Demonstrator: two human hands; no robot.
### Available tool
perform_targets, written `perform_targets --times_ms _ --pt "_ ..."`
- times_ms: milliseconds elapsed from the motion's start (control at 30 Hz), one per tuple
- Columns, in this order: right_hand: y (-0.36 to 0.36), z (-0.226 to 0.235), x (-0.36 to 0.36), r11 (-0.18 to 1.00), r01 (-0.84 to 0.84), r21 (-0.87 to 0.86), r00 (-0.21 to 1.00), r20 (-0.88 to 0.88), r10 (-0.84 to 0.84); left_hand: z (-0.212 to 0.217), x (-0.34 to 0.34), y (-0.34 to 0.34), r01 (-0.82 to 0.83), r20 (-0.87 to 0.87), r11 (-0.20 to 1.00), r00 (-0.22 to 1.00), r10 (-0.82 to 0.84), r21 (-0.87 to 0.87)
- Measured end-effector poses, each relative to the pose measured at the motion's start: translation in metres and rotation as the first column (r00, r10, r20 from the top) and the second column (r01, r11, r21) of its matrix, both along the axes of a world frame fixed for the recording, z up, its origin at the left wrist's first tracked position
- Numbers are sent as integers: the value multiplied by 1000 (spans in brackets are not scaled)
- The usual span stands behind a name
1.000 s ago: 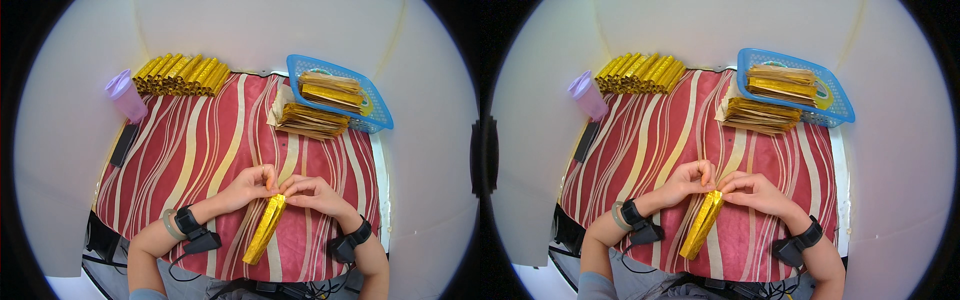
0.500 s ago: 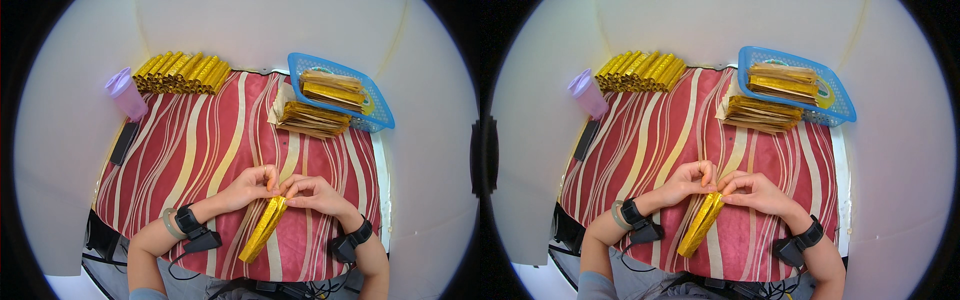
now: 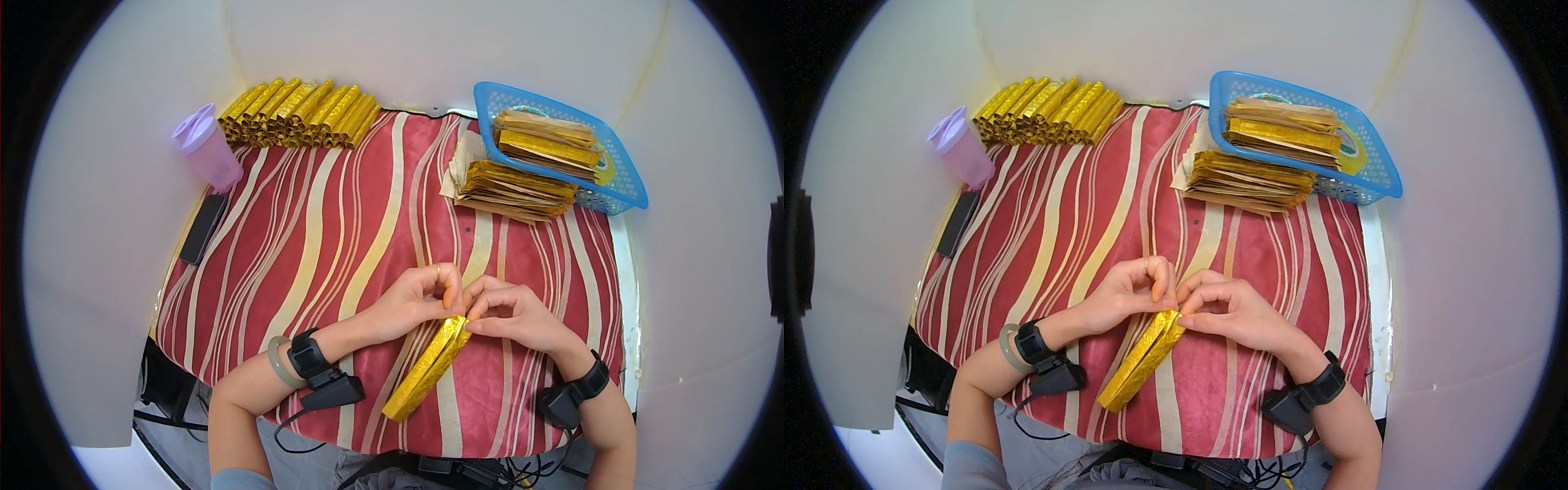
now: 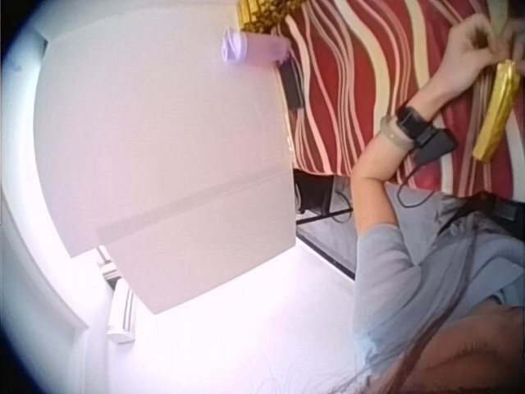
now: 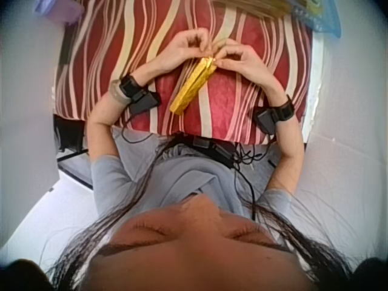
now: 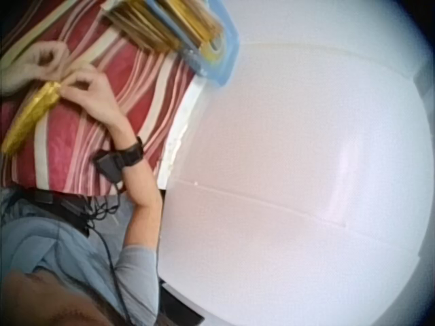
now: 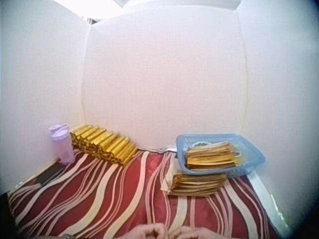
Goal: Fold gold paper sheets into specific shapes, likely for ceremonial or decorative use.
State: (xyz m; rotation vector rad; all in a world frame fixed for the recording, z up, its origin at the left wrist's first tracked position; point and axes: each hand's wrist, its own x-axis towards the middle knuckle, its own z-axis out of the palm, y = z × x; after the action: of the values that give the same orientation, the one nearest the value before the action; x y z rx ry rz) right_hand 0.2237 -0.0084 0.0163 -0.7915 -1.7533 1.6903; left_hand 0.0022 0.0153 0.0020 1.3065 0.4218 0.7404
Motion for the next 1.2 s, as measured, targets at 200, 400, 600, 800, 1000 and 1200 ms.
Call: perform_targets --times_ms 200,400,600,800,1000,1200 --pt "1 -3 1 975 172 144 984 -79 -162 7 -2 2 -129 -13 991 992 129 -34" --pt "0 -7 -1 877 400 266 916 -97 -388 13 2 -7 -31 -131 999 991 33 23" --pt "-1 -4 -1 835 414 362 906 -69 -419 25 5 -12 -46 -398 984 911 112 173" --pt "-1 -3 -2 809 415 417 903 -82 -421 20 10 -19 -103 -339 906 905 257 411" --pt "-1 -3 -2 818 393 419 915 -94 -391 20 13 -28 -103 -325 899 910 259 426" --pt "-1 -3 -3 834 383 397 922 -109 -372 16 14 -26 -172 -252 904 925 285 392"
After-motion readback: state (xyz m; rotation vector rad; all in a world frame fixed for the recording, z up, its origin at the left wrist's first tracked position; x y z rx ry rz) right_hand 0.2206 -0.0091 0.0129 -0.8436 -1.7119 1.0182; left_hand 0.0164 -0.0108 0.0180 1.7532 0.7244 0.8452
